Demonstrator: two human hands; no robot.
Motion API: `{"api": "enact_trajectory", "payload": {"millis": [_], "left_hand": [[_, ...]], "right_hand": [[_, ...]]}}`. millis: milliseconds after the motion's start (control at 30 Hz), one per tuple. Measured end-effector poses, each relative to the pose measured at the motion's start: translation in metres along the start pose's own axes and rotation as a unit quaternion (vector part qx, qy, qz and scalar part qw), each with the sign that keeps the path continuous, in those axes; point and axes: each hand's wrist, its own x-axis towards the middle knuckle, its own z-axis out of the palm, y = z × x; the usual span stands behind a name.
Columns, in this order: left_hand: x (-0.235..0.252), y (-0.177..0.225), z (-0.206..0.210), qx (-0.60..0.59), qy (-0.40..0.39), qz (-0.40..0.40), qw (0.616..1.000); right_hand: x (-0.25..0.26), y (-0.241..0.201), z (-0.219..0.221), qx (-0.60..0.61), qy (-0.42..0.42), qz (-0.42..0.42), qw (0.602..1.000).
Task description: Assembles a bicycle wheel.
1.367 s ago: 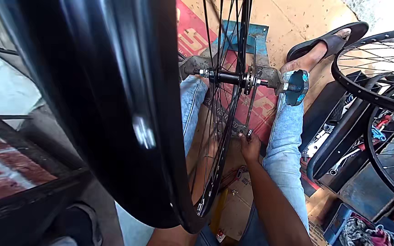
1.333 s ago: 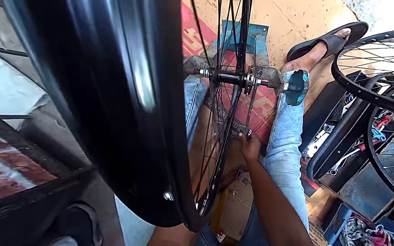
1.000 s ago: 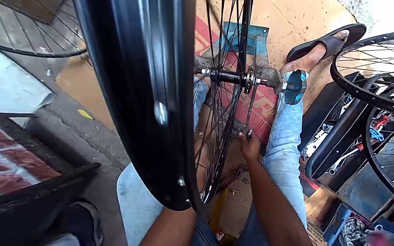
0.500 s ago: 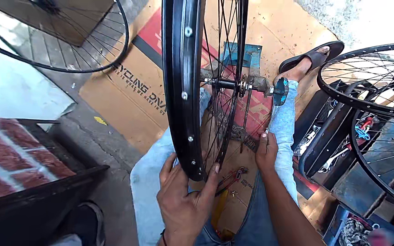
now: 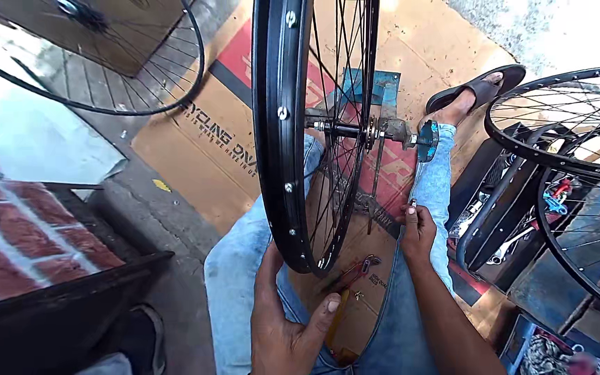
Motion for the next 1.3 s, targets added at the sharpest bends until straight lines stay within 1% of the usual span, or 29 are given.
{"api": "enact_trajectory", "payload": {"millis": [67, 133, 200, 300, 367, 400, 433, 467, 500, 567, 667, 833, 900, 967, 1067, 1133, 1200, 1233, 1267, 1300], "left_hand": [[0.011, 0.016, -0.004, 0.001, 0.014, 0.031, 0.999], [0.020, 0.021, -0.001, 0.030, 0.047, 0.050, 0.997], [0.019, 0.013, 0.005, 0.072, 0.064, 0.053, 0.994], [0.002, -0.012, 0.015, 0.125, 0.049, 0.047, 0.990], [-0.014, -0.032, 0.021, 0.195, -0.001, 0.001, 0.981], [-0.021, -0.040, 0.022, 0.232, -0.044, -0.042, 0.971], [-0.026, -0.046, 0.022, 0.244, -0.083, -0.091, 0.962], [-0.030, -0.049, 0.022, 0.240, -0.099, -0.125, 0.958], [-0.033, -0.049, 0.020, 0.227, -0.096, -0.136, 0.960], [-0.037, -0.042, 0.014, 0.186, -0.072, -0.117, 0.973], [-0.032, -0.023, 0.006, 0.109, -0.027, -0.054, 0.992], [-0.010, 0.010, -0.005, 0.034, 0.024, 0.036, 0.998], [0.003, 0.023, -0.010, 0.034, 0.031, 0.054, 0.997], [0.016, 0.029, -0.009, 0.073, 0.048, 0.065, 0.994], [0.019, 0.016, 0.001, 0.145, 0.070, 0.090, 0.983], [0.006, 0.000, 0.006, 0.184, 0.053, 0.083, 0.978], [-0.012, -0.024, 0.011, 0.265, 0.005, 0.050, 0.963], [-0.022, -0.038, 0.012, 0.314, -0.044, 0.022, 0.948], [-0.030, -0.049, 0.011, 0.348, -0.109, -0.019, 0.931], [-0.034, -0.055, 0.010, 0.355, -0.158, -0.059, 0.919]], "right_hand": [[0.000, 0.000, 0.000, 0.018, 0.007, 0.007, 1.000], [0.000, 0.000, 0.003, 0.025, 0.010, 0.013, 1.000], [0.001, 0.001, 0.006, 0.028, 0.009, 0.022, 0.999], [0.005, 0.003, 0.009, 0.032, 0.008, 0.031, 0.999], [0.003, 0.005, 0.009, 0.034, 0.009, 0.033, 0.999], [0.003, 0.005, 0.009, 0.035, 0.008, 0.035, 0.999], [0.004, 0.004, 0.009, 0.036, 0.008, 0.037, 0.999], [0.005, 0.003, 0.009, 0.038, 0.008, 0.039, 0.999], [0.005, 0.003, 0.009, 0.037, 0.011, 0.040, 0.998], [0.004, 0.003, 0.009, 0.037, 0.015, 0.041, 0.998], [0.006, 0.003, 0.010, 0.033, 0.010, 0.047, 0.998], [0.006, 0.003, 0.009, 0.026, 0.005, 0.054, 0.998], [0.007, 0.003, 0.009, 0.025, 0.004, 0.053, 0.998], [0.007, 0.004, 0.009, 0.024, 0.000, 0.052, 0.998], [0.006, 0.004, 0.010, 0.025, 0.001, 0.051, 0.998], [0.007, 0.003, 0.010, 0.028, 0.002, 0.052, 0.998], [0.008, 0.003, 0.009, 0.024, 0.006, 0.049, 0.999], [0.007, 0.003, 0.009, 0.023, 0.003, 0.047, 0.999], [0.006, 0.002, 0.009, 0.024, 0.001, 0.046, 0.999], [0.006, 0.002, 0.010, 0.027, 0.001, 0.046, 0.999]]}}
